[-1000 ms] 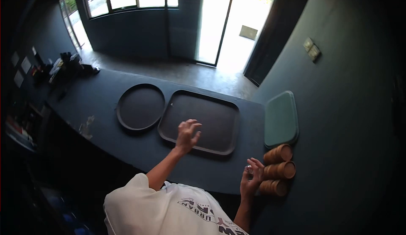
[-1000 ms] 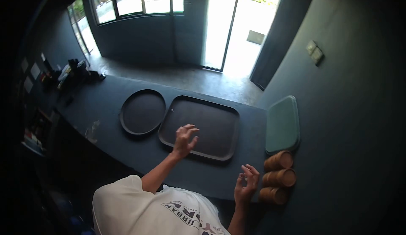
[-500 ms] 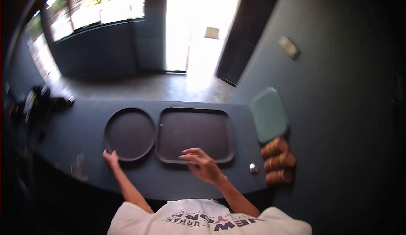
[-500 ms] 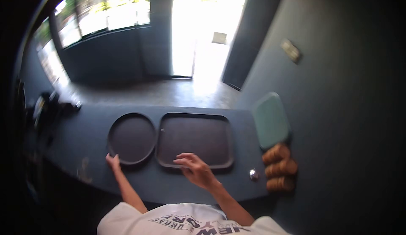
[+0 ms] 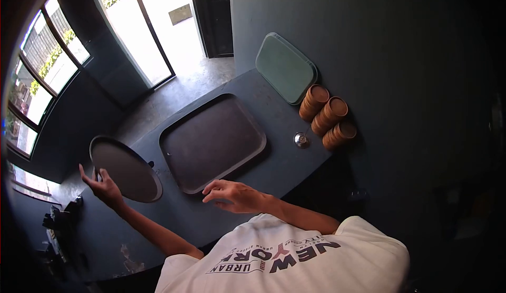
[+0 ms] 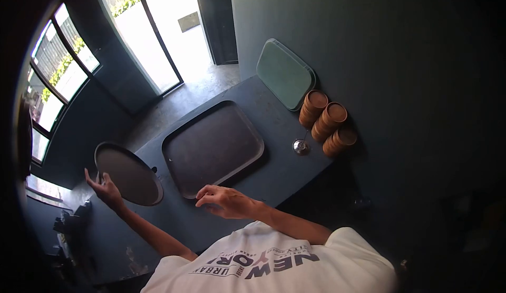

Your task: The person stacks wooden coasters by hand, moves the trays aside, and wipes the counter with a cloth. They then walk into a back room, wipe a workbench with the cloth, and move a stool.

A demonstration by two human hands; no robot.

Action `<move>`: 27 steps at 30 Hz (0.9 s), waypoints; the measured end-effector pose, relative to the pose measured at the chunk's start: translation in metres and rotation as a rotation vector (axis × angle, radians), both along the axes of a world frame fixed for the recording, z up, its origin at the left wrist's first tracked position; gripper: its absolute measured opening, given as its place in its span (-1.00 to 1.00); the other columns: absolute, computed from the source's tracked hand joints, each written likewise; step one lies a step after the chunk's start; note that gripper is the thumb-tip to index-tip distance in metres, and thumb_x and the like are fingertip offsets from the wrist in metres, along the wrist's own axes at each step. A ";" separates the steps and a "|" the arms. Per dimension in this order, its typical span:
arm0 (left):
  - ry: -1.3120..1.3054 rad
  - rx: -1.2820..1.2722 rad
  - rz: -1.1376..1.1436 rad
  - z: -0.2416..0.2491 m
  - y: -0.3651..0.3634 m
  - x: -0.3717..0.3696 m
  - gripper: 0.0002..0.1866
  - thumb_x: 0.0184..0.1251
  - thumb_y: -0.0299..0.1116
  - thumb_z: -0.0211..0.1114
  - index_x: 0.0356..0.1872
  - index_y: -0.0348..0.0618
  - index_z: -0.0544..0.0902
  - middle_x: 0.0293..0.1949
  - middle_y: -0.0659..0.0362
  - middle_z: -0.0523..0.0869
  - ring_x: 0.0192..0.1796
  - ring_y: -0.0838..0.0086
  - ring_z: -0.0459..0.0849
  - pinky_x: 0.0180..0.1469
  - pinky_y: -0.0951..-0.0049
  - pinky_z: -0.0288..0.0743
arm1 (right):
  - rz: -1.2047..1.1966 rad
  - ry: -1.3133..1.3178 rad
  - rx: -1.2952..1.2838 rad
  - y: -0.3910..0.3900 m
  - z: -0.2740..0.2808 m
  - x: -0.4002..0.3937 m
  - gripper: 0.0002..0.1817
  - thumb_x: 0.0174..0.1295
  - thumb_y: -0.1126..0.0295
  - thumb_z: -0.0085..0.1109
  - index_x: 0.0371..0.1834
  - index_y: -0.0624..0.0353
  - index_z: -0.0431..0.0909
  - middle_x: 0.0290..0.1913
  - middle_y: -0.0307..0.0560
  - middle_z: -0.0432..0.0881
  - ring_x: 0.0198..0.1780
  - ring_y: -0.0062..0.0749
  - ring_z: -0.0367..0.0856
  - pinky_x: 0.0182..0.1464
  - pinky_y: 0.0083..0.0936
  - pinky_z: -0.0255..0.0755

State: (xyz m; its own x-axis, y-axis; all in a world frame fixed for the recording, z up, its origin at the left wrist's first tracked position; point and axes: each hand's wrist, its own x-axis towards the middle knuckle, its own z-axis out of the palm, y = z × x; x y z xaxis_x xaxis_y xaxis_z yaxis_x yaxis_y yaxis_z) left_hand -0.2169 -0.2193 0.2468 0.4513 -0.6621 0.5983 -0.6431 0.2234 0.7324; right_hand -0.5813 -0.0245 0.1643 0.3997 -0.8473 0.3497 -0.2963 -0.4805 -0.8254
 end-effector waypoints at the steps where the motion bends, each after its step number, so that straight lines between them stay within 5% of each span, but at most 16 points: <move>1: -0.081 0.001 -0.037 0.027 0.002 -0.028 -0.35 0.69 -0.48 0.26 0.74 -0.04 0.40 0.43 -0.28 0.71 0.39 -0.04 0.81 0.33 0.09 0.78 | -0.027 -0.027 -0.023 -0.003 0.009 -0.003 -0.63 0.35 0.59 0.52 0.19 0.07 0.75 0.34 -0.03 0.70 0.31 -0.07 0.80 0.40 -0.17 0.73; 6: -0.167 0.000 -0.273 0.094 -0.023 -0.122 -0.33 0.66 -0.52 0.18 0.75 -0.02 0.39 0.37 -0.29 0.77 0.22 0.04 0.92 0.15 0.22 0.85 | -0.177 -0.096 -0.125 -0.032 0.030 -0.003 -0.20 0.28 0.43 0.65 0.61 -0.06 0.52 0.58 0.08 0.52 0.62 0.11 0.51 0.61 0.00 0.54; 12: -0.333 -0.141 -0.501 0.084 -0.077 -0.267 -0.36 0.45 -0.56 0.15 0.59 -0.24 0.55 0.42 -0.48 0.68 0.52 -0.28 0.68 0.56 0.06 0.55 | -0.514 -0.091 -0.362 -0.088 0.044 -0.019 0.19 0.22 0.32 0.72 0.89 -0.13 0.15 0.76 0.19 0.32 0.71 0.18 0.39 0.67 0.05 0.40; 18: -0.165 0.173 -0.721 0.052 -0.100 -0.422 -0.30 0.39 -0.54 0.19 0.61 -0.10 0.56 0.50 -0.53 0.59 0.58 -0.34 0.58 0.58 -0.04 0.52 | -0.875 -0.160 -0.457 -0.128 0.002 -0.130 -0.31 0.47 0.54 0.41 0.65 -0.08 0.50 0.35 0.01 0.73 0.29 0.09 0.77 0.32 -0.03 0.69; 20: -0.243 0.175 -0.736 0.053 -0.103 -0.461 -0.36 0.40 -0.56 0.25 0.54 -0.12 0.62 0.12 -0.35 0.88 0.03 0.01 0.96 0.12 0.05 0.79 | -0.949 -0.123 -0.412 -0.128 -0.001 -0.166 -0.40 0.53 0.55 0.33 0.61 -0.06 0.52 0.27 0.02 0.76 0.17 0.10 0.82 0.20 -0.03 0.72; 22: -0.185 0.224 -0.812 0.030 -0.139 -0.497 -0.48 0.45 -0.50 0.34 0.43 -0.13 0.71 -0.21 -0.13 0.92 -0.30 0.23 0.92 -0.16 0.14 0.77 | -1.000 -0.079 -0.271 -0.131 0.001 -0.199 -0.44 0.59 0.53 0.27 0.62 -0.04 0.51 0.22 0.04 0.77 0.09 0.12 0.84 0.11 -0.02 0.73; 24: -0.172 0.460 -0.918 0.036 -0.149 -0.530 -0.65 0.58 -0.40 0.40 0.29 -0.20 0.78 -0.07 -0.08 0.91 -0.30 0.40 0.89 -0.31 0.34 0.86 | -1.033 -0.141 -0.281 -0.138 -0.001 -0.228 -0.49 0.65 0.48 0.23 0.61 0.02 0.50 0.15 0.09 0.78 0.05 0.19 0.83 0.03 0.00 0.71; 25: -0.120 0.484 -1.008 0.031 -0.156 -0.546 -0.74 0.60 -0.33 0.43 0.12 -0.27 0.83 -0.29 0.04 0.85 -0.31 0.39 0.90 -0.32 0.30 0.90 | -1.069 -0.144 -0.308 -0.145 -0.009 -0.241 -0.49 0.65 0.47 0.23 0.62 0.03 0.50 0.14 0.11 0.79 0.06 0.20 0.83 0.03 0.00 0.70; 26: -0.069 0.483 -0.976 0.025 -0.161 -0.565 -0.75 0.52 -0.27 0.50 -0.06 -0.28 0.88 -0.34 0.03 0.87 -0.49 0.41 0.86 -0.49 0.39 0.68 | -1.104 -0.147 -0.334 -0.150 -0.016 -0.253 -0.49 0.65 0.46 0.23 0.62 0.04 0.49 0.13 0.12 0.79 0.06 0.20 0.83 0.03 0.00 0.70; 27: -0.091 0.490 -0.995 0.019 -0.168 -0.577 -0.71 0.55 -0.21 0.46 -0.01 -0.25 0.89 -0.18 -0.03 0.87 -0.36 0.31 0.90 -0.35 0.30 0.74 | -1.103 -0.134 -0.380 -0.154 -0.018 -0.266 -0.51 0.66 0.48 0.21 0.61 0.11 0.49 0.18 0.19 0.78 0.12 0.22 0.82 0.07 -0.02 0.70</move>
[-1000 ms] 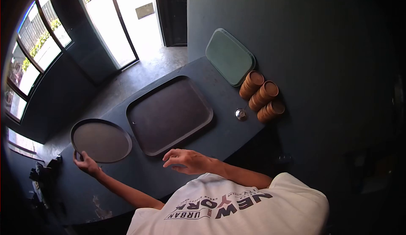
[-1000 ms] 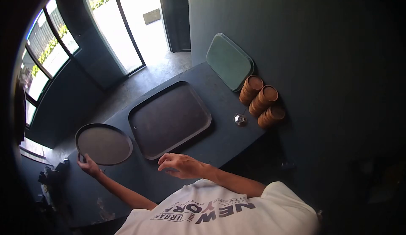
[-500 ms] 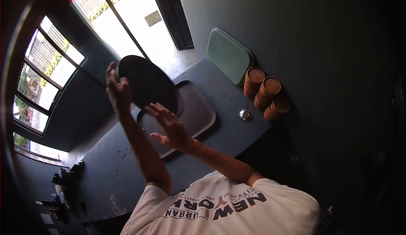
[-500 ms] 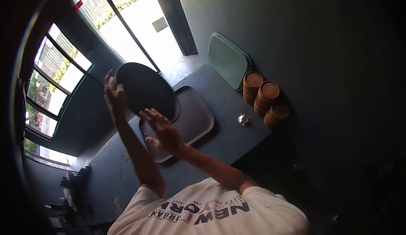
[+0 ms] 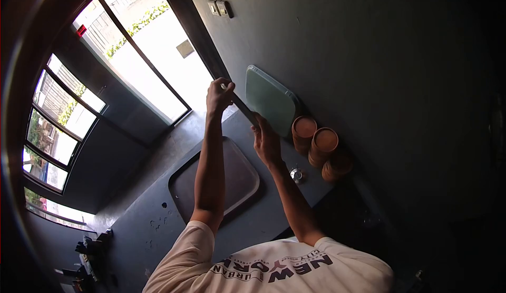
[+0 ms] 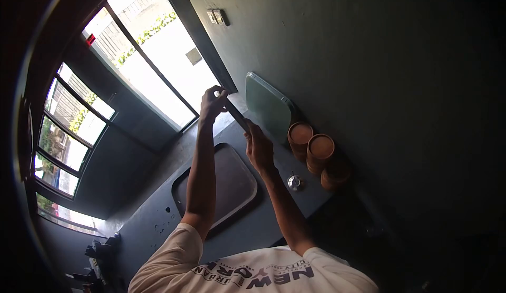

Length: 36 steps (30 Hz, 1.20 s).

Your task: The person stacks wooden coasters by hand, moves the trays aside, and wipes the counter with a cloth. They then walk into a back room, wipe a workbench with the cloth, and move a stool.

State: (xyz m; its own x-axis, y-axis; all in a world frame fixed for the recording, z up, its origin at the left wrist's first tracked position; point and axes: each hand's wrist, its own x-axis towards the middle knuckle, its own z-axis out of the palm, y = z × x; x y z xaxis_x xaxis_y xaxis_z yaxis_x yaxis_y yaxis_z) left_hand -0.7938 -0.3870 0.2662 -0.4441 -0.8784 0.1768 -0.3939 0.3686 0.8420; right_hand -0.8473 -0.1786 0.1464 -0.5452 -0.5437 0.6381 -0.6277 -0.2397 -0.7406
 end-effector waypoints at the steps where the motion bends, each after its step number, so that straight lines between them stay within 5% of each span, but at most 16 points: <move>1: -0.015 -0.002 -0.024 -0.009 -0.011 -0.012 -0.68 0.59 -0.15 0.43 0.04 -0.22 0.89 -0.03 -0.10 0.88 -0.23 0.21 0.95 -0.21 0.22 0.81 | -0.008 -0.024 -0.014 -0.003 0.005 -0.009 -0.52 0.66 0.48 0.20 0.60 0.13 0.49 0.20 0.21 0.78 0.15 0.23 0.81 0.10 -0.01 0.69; 4: -0.066 -0.166 -0.055 -0.017 -0.011 -0.050 -0.48 0.66 0.17 0.30 0.27 0.00 0.83 0.36 -0.24 0.73 0.50 -0.13 0.64 0.52 -0.06 0.51 | -0.059 -0.087 -0.008 -0.012 0.016 -0.032 -0.55 0.69 0.43 0.17 0.58 0.20 0.51 0.25 0.31 0.76 0.24 0.26 0.79 0.23 0.00 0.65; 8: -0.003 -0.454 -0.100 -0.040 -0.010 -0.083 -0.33 0.78 0.17 0.21 0.62 -0.09 0.56 0.49 -0.25 0.62 0.53 -0.14 0.62 0.53 -0.12 0.47 | -0.144 -0.130 0.016 -0.032 0.018 -0.061 -0.52 0.76 0.30 0.12 0.60 0.30 0.51 0.37 0.41 0.72 0.41 0.25 0.72 0.46 0.01 0.55; 11: 0.307 -0.030 -0.163 -0.053 0.002 -0.089 -0.26 0.80 0.22 0.16 0.69 -0.10 0.46 0.51 -0.31 0.57 0.60 -0.18 0.52 0.62 -0.11 0.38 | -0.212 -0.161 0.018 -0.039 0.002 -0.081 -0.50 0.77 0.27 0.13 0.61 0.32 0.50 0.47 0.42 0.67 0.54 0.21 0.64 0.55 -0.02 0.50; 18: 0.103 0.225 -0.049 -0.197 0.016 -0.066 -0.08 0.73 0.30 0.23 0.86 0.03 0.21 0.70 -0.43 0.30 0.75 -0.33 0.27 0.75 -0.13 0.20 | -0.346 -0.153 0.010 -0.047 0.001 -0.102 -0.51 0.71 0.32 0.24 0.59 0.27 0.54 0.58 0.34 0.58 0.60 0.26 0.57 0.62 -0.02 0.43; 22: 0.074 0.120 0.042 -0.215 0.051 -0.077 -0.05 0.71 0.29 0.25 0.90 0.16 0.11 0.77 -0.46 0.13 0.79 -0.38 0.16 0.78 -0.20 0.10 | -0.470 0.179 0.111 -0.022 0.029 -0.089 -0.57 0.66 0.33 0.33 0.52 0.02 0.63 0.63 0.15 0.45 0.62 0.21 0.43 0.65 0.11 0.30; 25: 0.079 0.188 0.048 -0.202 0.058 -0.075 -0.04 0.70 0.30 0.26 0.90 0.17 0.10 0.77 -0.50 0.10 0.79 -0.42 0.14 0.78 -0.27 0.07 | -0.425 0.277 0.047 0.012 0.051 -0.058 -0.59 0.66 0.35 0.31 0.50 0.07 0.65 0.62 0.17 0.46 0.59 0.19 0.47 0.62 0.06 0.34; 26: 0.090 0.193 0.076 -0.198 0.062 -0.070 -0.08 0.72 0.24 0.28 0.87 0.05 0.18 0.73 -0.45 0.23 0.77 -0.35 0.23 0.77 -0.19 0.13 | -0.355 0.230 0.042 0.026 0.053 -0.043 -0.63 0.65 0.37 0.29 0.45 0.10 0.67 0.60 0.17 0.48 0.56 0.15 0.49 0.60 0.04 0.38; 31: 0.221 -0.086 0.224 -0.190 0.085 0.044 -0.33 0.74 -0.01 0.34 0.66 -0.17 0.50 0.60 -0.25 0.51 0.68 -0.14 0.43 0.72 -0.03 0.29 | 0.063 0.034 0.254 0.071 0.029 0.035 -0.65 0.61 0.33 0.34 0.38 0.14 0.71 0.49 0.09 0.57 0.55 0.07 0.50 0.58 0.05 0.41; 34: -0.244 -0.196 0.553 -0.194 0.114 0.177 -0.40 0.59 -0.08 0.45 0.55 -0.04 0.62 0.61 -0.13 0.54 0.68 -0.05 0.45 0.70 -0.08 0.30 | 0.361 0.039 0.527 0.078 -0.014 0.071 -0.51 0.54 0.26 0.42 0.48 0.11 0.65 0.50 0.17 0.54 0.59 0.16 0.46 0.61 0.12 0.38; 36: -0.595 -0.187 0.753 -0.234 0.128 0.282 -0.24 0.50 -0.03 0.53 0.62 -0.02 0.52 0.64 -0.12 0.47 0.72 -0.09 0.35 0.67 -0.14 0.30 | 0.304 0.134 0.681 0.082 -0.065 0.092 -0.36 0.50 0.20 0.47 0.59 0.09 0.56 0.53 0.26 0.49 0.63 0.26 0.40 0.63 0.18 0.36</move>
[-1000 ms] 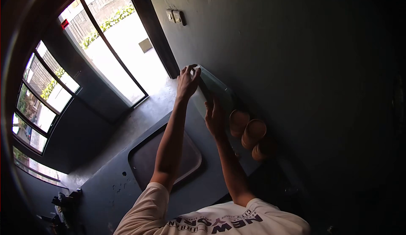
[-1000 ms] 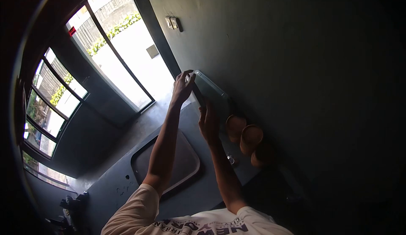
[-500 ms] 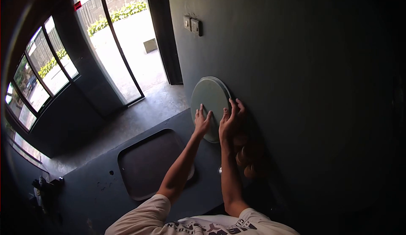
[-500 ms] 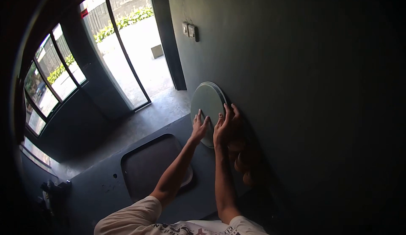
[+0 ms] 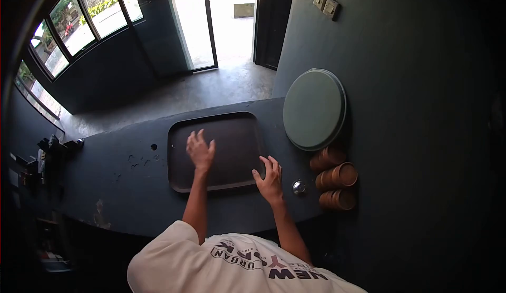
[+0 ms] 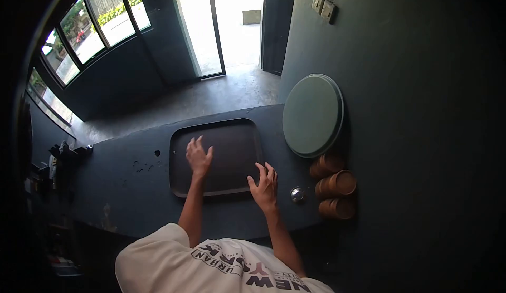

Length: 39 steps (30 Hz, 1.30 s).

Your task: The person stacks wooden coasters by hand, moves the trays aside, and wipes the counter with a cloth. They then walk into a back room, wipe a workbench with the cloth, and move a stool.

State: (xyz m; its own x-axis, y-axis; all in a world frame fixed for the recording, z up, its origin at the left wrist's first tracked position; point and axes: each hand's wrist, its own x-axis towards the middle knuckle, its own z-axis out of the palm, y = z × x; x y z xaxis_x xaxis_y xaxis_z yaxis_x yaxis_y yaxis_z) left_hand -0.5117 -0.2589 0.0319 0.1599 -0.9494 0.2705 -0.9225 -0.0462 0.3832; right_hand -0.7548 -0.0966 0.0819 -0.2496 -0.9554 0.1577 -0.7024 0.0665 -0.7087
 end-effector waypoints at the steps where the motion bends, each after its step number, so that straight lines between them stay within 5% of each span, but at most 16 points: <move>1: -0.099 0.088 0.128 -0.029 0.007 0.051 -0.09 0.41 0.03 0.60 0.69 -0.03 0.41 0.63 -0.15 0.44 0.69 -0.15 0.35 0.63 -0.21 0.34 | -0.029 0.071 0.058 0.001 -0.027 0.007 -0.29 0.48 0.17 0.50 0.64 0.07 0.51 0.55 0.30 0.47 0.65 0.31 0.37 0.64 0.21 0.35; 2: -0.125 0.231 0.294 -0.044 0.018 0.090 0.03 0.34 0.07 0.65 0.74 -0.02 0.32 0.63 -0.19 0.41 0.65 -0.17 0.37 0.57 -0.28 0.38 | -0.053 0.071 0.140 0.001 -0.059 0.009 -0.15 0.45 0.08 0.52 0.73 0.09 0.40 0.59 0.46 0.37 0.62 0.46 0.33 0.69 0.22 0.26; 6: 0.018 0.340 0.485 -0.027 0.047 0.145 0.04 0.36 0.03 0.67 0.72 -0.12 0.31 0.60 -0.26 0.42 0.61 -0.22 0.43 0.51 -0.27 0.50 | -0.072 0.035 0.269 -0.007 -0.071 0.022 -0.18 0.43 0.09 0.53 0.70 0.12 0.45 0.61 0.57 0.30 0.59 0.56 0.33 0.67 0.22 0.27; 11: 0.205 0.396 0.324 -0.088 0.001 0.214 0.06 0.38 -0.02 0.69 0.74 -0.19 0.28 0.42 -0.29 0.67 0.41 -0.25 0.69 0.47 -0.21 0.58 | -0.080 -0.117 0.119 -0.004 -0.072 0.011 -0.31 0.43 0.11 0.52 0.56 0.14 0.59 0.60 0.55 0.41 0.66 0.48 0.34 0.67 0.12 0.31; 12: 0.209 0.346 0.339 -0.071 0.003 0.208 -0.11 0.40 -0.13 0.69 0.63 -0.29 0.46 0.22 -0.19 0.84 0.20 -0.08 0.85 0.37 -0.07 0.70 | -0.084 -0.181 0.067 -0.001 -0.080 0.007 -0.32 0.43 0.11 0.52 0.55 0.14 0.60 0.59 0.55 0.45 0.67 0.45 0.35 0.68 0.09 0.32; 15: 1.403 0.484 -0.012 -0.054 -0.016 0.237 -0.39 0.42 -0.26 0.67 0.37 -0.38 0.69 0.11 -0.06 0.89 0.08 0.14 0.89 0.25 0.14 0.78 | -0.141 -0.274 -0.070 0.004 -0.063 0.002 -0.41 0.45 0.11 0.48 0.46 0.15 0.68 0.59 0.49 0.53 0.70 0.37 0.38 0.69 -0.01 0.36; 16: 1.382 0.445 -0.120 -0.003 -0.010 0.217 -0.63 0.50 -0.35 0.59 0.17 -0.39 0.80 0.03 0.06 0.90 0.02 0.31 0.88 0.16 0.28 0.78 | -0.152 -0.305 -0.089 0.005 -0.057 -0.001 -0.42 0.46 0.09 0.47 0.45 0.16 0.69 0.59 0.49 0.52 0.71 0.38 0.37 0.68 0.00 0.37; 19: 1.456 0.416 -0.301 0.132 -0.008 0.152 -0.70 0.54 -0.31 0.49 0.14 -0.27 0.80 -0.08 0.21 0.85 -0.07 0.39 0.83 0.04 0.32 0.72 | -0.169 -0.396 -0.198 0.004 -0.050 -0.002 -0.40 0.51 -0.06 0.43 0.41 0.13 0.72 0.67 0.36 0.45 0.73 0.28 0.35 0.69 0.08 0.35; 23: 1.440 0.440 -0.659 0.167 -0.085 0.105 -0.66 0.52 -0.15 0.53 0.12 -0.14 0.81 -0.05 0.25 0.81 -0.03 0.46 0.80 0.13 0.42 0.67 | -0.025 -0.410 -0.403 0.009 -0.006 0.011 -0.26 0.53 -0.26 0.38 0.52 0.06 0.64 0.76 0.13 0.36 0.78 0.15 0.31 0.75 0.15 0.24; 25: 1.475 0.380 -0.531 0.226 -0.076 0.026 -0.41 0.42 -0.24 0.57 0.41 -0.20 0.64 0.03 0.23 0.82 0.11 0.49 0.78 0.08 0.44 0.65 | 0.062 -0.328 -0.504 0.010 0.016 0.017 -0.17 0.52 -0.34 0.35 0.58 0.06 0.57 0.76 0.07 0.38 0.79 0.11 0.30 0.78 0.13 0.19; 27: 1.312 0.117 -0.442 0.258 -0.081 -0.033 -0.18 0.45 -0.23 0.57 0.63 -0.20 0.38 -0.05 0.19 0.85 -0.03 0.45 0.84 -0.05 0.47 0.66 | 0.084 -0.235 -0.605 0.002 0.024 0.020 -0.23 0.54 -0.22 0.40 0.61 0.04 0.52 0.72 0.02 0.43 0.77 0.04 0.33 0.80 0.14 0.16; 31: 1.267 0.125 -0.627 0.285 -0.090 -0.123 0.00 0.50 -0.22 0.59 0.74 -0.21 0.11 -0.06 0.07 0.89 -0.10 0.42 0.89 -0.23 0.42 0.65 | -0.073 -0.161 -0.742 -0.032 0.022 0.001 -0.51 0.68 0.20 0.32 0.57 0.08 0.55 0.57 0.02 0.61 0.62 0.03 0.55 0.65 0.00 0.39; 35: 1.182 0.191 -0.678 0.298 -0.103 -0.202 -0.07 0.43 -0.36 0.57 0.66 -0.27 0.17 -0.18 0.11 0.81 -0.28 0.51 0.75 -0.38 0.44 0.49 | -0.246 -0.255 -0.767 -0.052 0.020 -0.040 -0.65 0.74 0.46 0.17 0.50 0.17 0.58 0.37 0.07 0.76 0.38 0.09 0.75 0.40 -0.13 0.58; 39: 1.208 0.242 -0.664 0.318 -0.101 -0.277 -0.05 0.32 -0.45 0.63 0.62 -0.25 0.20 -0.31 0.19 0.63 -0.39 0.54 0.62 -0.43 0.47 0.48 | -0.440 -0.409 -0.672 -0.065 0.007 -0.055 -0.69 0.77 0.39 0.15 0.45 0.18 0.61 0.30 0.17 0.77 0.31 0.13 0.76 0.29 -0.10 0.59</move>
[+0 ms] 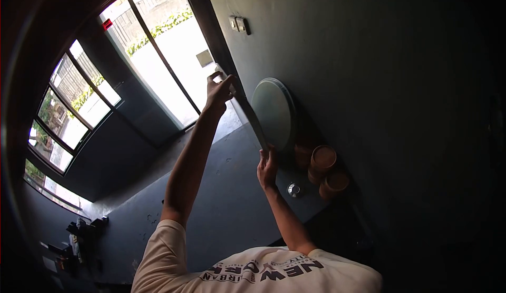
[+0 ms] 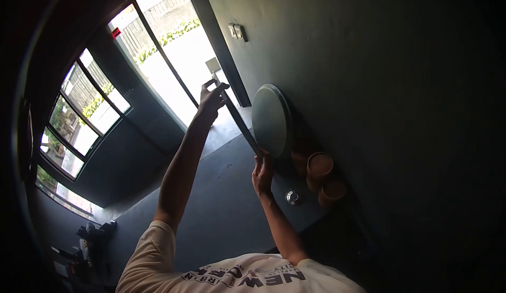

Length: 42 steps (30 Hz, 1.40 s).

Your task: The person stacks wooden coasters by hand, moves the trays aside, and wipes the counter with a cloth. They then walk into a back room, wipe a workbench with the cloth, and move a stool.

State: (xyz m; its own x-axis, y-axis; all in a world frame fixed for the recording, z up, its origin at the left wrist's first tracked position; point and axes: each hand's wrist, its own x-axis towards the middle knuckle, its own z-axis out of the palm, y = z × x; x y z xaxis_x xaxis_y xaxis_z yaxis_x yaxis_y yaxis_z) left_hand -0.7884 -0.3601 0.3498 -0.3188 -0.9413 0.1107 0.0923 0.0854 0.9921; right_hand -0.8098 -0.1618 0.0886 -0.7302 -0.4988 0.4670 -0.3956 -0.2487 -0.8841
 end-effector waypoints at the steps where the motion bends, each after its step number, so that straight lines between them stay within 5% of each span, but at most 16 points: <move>1: -0.090 -0.005 -0.031 0.006 0.001 -0.012 -0.03 0.32 -0.44 0.64 0.64 -0.23 0.18 -0.20 0.11 0.67 -0.31 0.48 0.69 -0.40 0.41 0.60 | -0.076 0.017 -0.007 -0.004 -0.002 -0.003 -0.67 0.77 0.36 0.15 0.46 0.22 0.60 0.29 0.24 0.75 0.29 0.17 0.76 0.29 -0.09 0.59; 2: -0.084 -0.032 -0.082 0.008 0.004 -0.025 0.01 0.31 -0.41 0.64 0.65 -0.23 0.14 -0.06 0.01 0.67 -0.19 0.35 0.78 -0.27 0.32 0.79 | -0.150 0.034 -0.012 -0.008 -0.004 -0.006 -0.64 0.78 0.33 0.15 0.48 0.25 0.58 0.27 0.32 0.74 0.27 0.21 0.75 0.30 -0.09 0.59; 5: -0.184 -0.044 -0.061 0.006 0.001 -0.062 0.00 0.25 -0.31 0.68 0.62 -0.23 0.23 0.09 -0.11 0.67 0.01 0.17 0.83 -0.02 0.18 0.94 | -0.333 0.077 0.093 -0.023 -0.025 -0.011 -0.49 0.77 0.26 0.19 0.58 0.37 0.47 0.37 0.56 0.60 0.35 0.37 0.66 0.40 -0.01 0.54; 6: -0.219 -0.047 -0.068 -0.002 -0.012 -0.073 -0.01 0.20 -0.23 0.72 0.59 -0.20 0.32 0.25 -0.17 0.56 0.06 0.16 0.80 0.01 0.19 0.92 | -0.388 0.089 0.147 -0.027 -0.030 -0.013 -0.42 0.75 0.24 0.22 0.62 0.42 0.42 0.43 0.64 0.53 0.40 0.44 0.61 0.45 0.03 0.51; 8: -0.292 -0.112 0.017 -0.011 -0.012 -0.094 0.05 0.20 -0.05 0.76 0.62 -0.12 0.32 0.12 -0.08 0.68 0.04 0.22 0.75 0.06 0.04 0.78 | -0.383 0.092 0.163 -0.013 0.000 -0.018 -0.33 0.72 0.26 0.23 0.72 0.43 0.29 0.59 0.65 0.36 0.55 0.47 0.44 0.56 0.08 0.39; 12: -0.369 -0.063 0.180 -0.043 -0.026 -0.142 0.05 0.22 0.13 0.74 0.66 -0.02 0.40 0.42 -0.14 0.45 0.19 0.15 0.71 0.09 0.17 0.76 | -0.362 0.129 -0.032 0.016 0.051 -0.008 -0.15 0.63 0.33 0.27 0.87 0.28 0.08 0.79 0.53 0.07 0.76 0.45 0.12 0.71 0.21 0.14; 19: -0.407 0.017 0.111 -0.090 -0.038 -0.156 0.08 0.30 0.25 0.69 0.70 -0.07 0.41 0.51 -0.16 0.50 0.35 0.16 0.67 0.23 0.14 0.76 | 0.050 0.245 -0.082 0.091 0.050 0.047 -0.21 0.52 0.49 0.31 0.82 0.06 0.28 0.76 0.28 0.20 0.77 0.24 0.14 0.69 0.20 0.24; 25: 0.180 0.240 -0.079 -0.099 -0.023 -0.121 -0.10 0.58 0.14 0.50 0.69 -0.21 0.36 0.49 -0.16 0.58 0.48 0.07 0.62 0.44 -0.06 0.64 | 0.220 0.246 -0.014 0.116 0.038 0.054 -0.27 0.52 0.54 0.29 0.76 0.01 0.39 0.73 0.13 0.28 0.69 0.14 0.32 0.62 0.06 0.42; 30: 0.320 0.126 -0.064 -0.157 0.014 -0.002 -0.38 0.81 0.03 0.23 0.61 -0.20 0.48 0.39 -0.07 0.71 0.41 0.16 0.72 0.42 0.09 0.66 | 0.278 0.277 0.056 0.127 0.042 0.035 -0.45 0.53 0.59 0.23 0.58 0.10 0.57 0.52 0.13 0.55 0.48 -0.01 0.61 0.52 -0.14 0.54; 33: -0.064 -0.080 0.118 -0.256 0.091 0.132 -0.65 0.86 -0.23 0.20 0.41 -0.19 0.66 0.31 -0.03 0.80 0.32 0.25 0.79 0.33 0.17 0.71 | 0.428 0.195 0.106 0.142 0.037 0.038 -0.63 0.54 0.64 0.19 0.35 0.19 0.68 0.27 0.05 0.72 0.13 -0.19 0.82 0.24 -0.26 0.71; 35: -0.497 -0.406 0.307 -0.287 0.198 0.223 -0.68 0.59 -0.55 0.36 0.28 -0.11 0.72 0.26 0.04 0.78 0.34 0.14 0.77 0.37 0.10 0.69 | 0.546 0.225 0.187 0.150 0.023 0.042 -0.66 0.53 0.63 0.23 0.30 0.18 0.73 0.17 0.02 0.77 0.08 -0.23 0.83 0.19 -0.29 0.72; 39: -0.937 -0.386 0.334 -0.324 0.380 0.379 -0.56 0.39 -0.66 0.39 0.24 -0.03 0.75 0.23 0.07 0.75 0.38 0.08 0.69 0.50 -0.01 0.48 | 0.803 0.164 0.426 0.165 -0.019 0.065 -0.63 0.49 0.62 0.28 0.30 0.15 0.75 0.21 0.02 0.76 0.16 -0.16 0.79 0.25 -0.25 0.69; 42: -1.106 -0.244 0.512 -0.325 0.446 0.436 -0.58 0.40 -0.55 0.42 0.25 -0.01 0.77 0.31 0.12 0.70 0.49 0.12 0.59 0.56 0.04 0.35 | 0.876 0.433 0.534 0.173 -0.032 0.087 -0.61 0.45 0.61 0.31 0.32 0.14 0.75 0.28 0.02 0.73 0.31 -0.07 0.70 0.35 -0.20 0.63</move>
State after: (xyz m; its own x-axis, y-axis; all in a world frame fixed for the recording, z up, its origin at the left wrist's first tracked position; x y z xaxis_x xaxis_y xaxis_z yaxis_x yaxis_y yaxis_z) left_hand -0.3520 0.0862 0.0252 0.0451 -0.9776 0.2057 -0.8812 0.0580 0.4692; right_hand -0.7228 0.0114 0.0563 0.1451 -0.9749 0.1691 -0.5705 -0.2221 -0.7907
